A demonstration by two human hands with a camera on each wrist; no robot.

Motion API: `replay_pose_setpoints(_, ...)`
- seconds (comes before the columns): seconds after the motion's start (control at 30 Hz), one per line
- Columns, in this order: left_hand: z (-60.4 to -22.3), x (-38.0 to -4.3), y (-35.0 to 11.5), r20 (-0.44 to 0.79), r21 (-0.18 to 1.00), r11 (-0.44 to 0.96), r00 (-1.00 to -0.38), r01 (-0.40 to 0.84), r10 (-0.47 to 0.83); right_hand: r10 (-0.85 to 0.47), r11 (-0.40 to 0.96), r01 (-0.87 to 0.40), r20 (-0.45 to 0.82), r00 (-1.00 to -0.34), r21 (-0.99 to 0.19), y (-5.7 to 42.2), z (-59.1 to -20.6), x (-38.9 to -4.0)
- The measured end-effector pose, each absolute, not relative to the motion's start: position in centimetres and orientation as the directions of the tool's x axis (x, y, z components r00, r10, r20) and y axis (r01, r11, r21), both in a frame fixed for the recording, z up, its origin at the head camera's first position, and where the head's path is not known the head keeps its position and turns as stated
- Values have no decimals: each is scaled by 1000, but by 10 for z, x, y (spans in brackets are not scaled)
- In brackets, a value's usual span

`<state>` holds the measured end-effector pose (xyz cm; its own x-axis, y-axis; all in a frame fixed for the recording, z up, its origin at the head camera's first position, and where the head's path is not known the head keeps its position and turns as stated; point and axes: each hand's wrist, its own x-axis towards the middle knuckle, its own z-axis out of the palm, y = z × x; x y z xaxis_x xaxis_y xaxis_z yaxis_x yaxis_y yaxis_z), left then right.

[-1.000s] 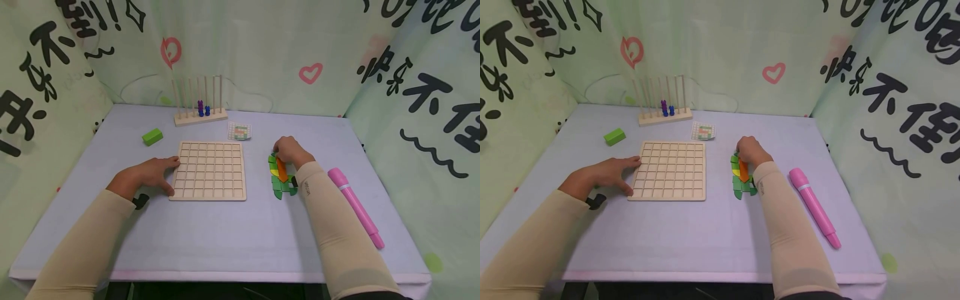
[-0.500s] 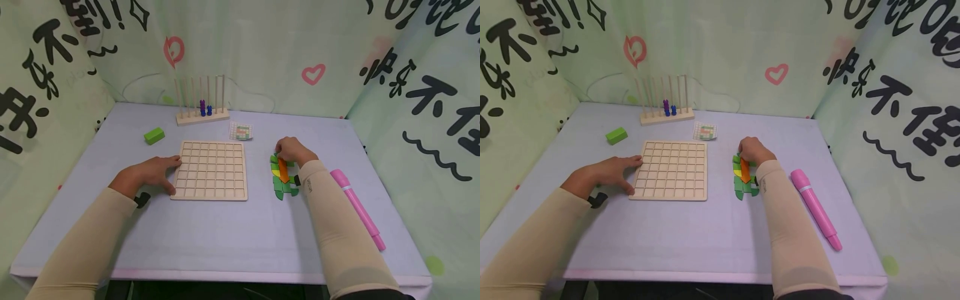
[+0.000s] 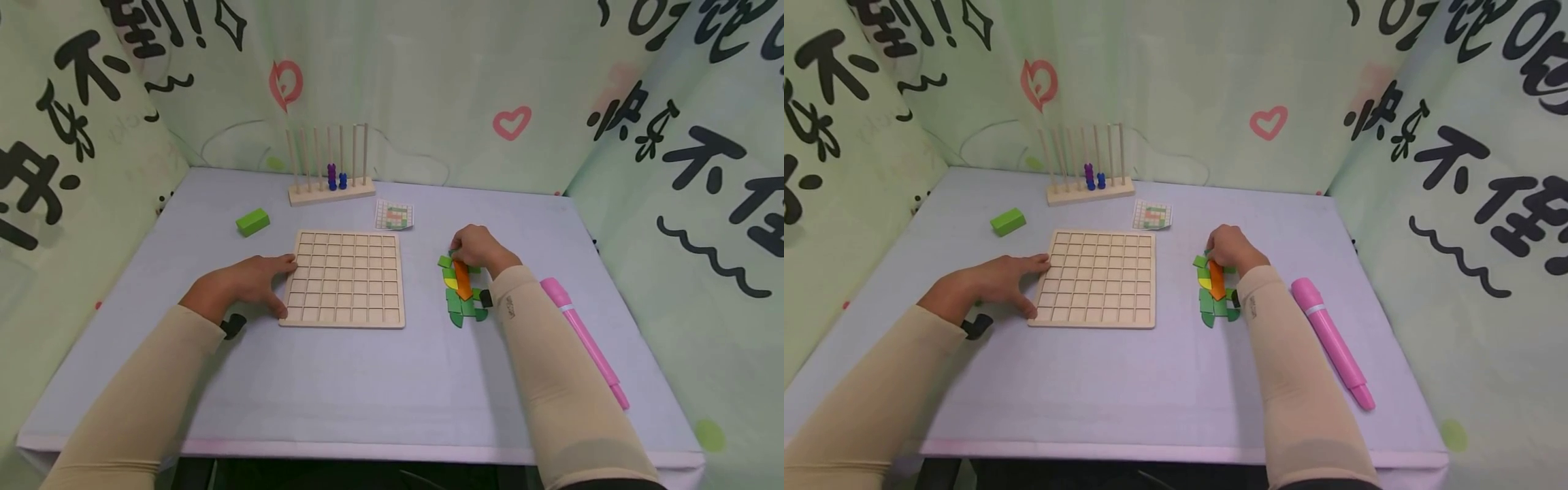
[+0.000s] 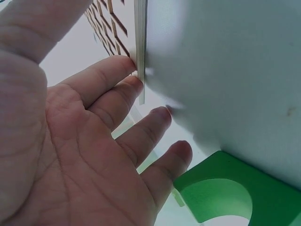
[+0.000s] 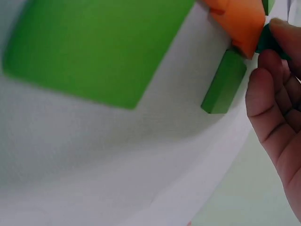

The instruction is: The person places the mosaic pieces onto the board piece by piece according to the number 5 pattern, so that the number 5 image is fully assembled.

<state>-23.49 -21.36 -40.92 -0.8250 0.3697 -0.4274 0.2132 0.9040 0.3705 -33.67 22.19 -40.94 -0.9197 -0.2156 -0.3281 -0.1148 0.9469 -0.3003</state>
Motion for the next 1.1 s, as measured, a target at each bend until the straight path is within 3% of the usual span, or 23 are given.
replay_pose_setpoints(0.37, -412, -237, -217, -422, 376, 903, -829, 207, 366, -242, 899, -127, -235, -941, -420, 185, -399, -329)
replay_pose_setpoints(0.7, -415, -237, -216, -423, 380, 899, -823, 220, 380, -414, 804, -299, -123, -902, -514, 123, -403, -319)
replay_pose_setpoints(0.9, -411, -236, -215, -429, 366, 908, -829, 204, 359, -464, 727, -302, -117, -878, -616, 85, -401, -316)
replay_pose_setpoints(1.1, -411, -237, -213, -449, 361, 911, -819, 200, 358, -507, 678, -250, -194, -840, -692, 53, -403, -313)
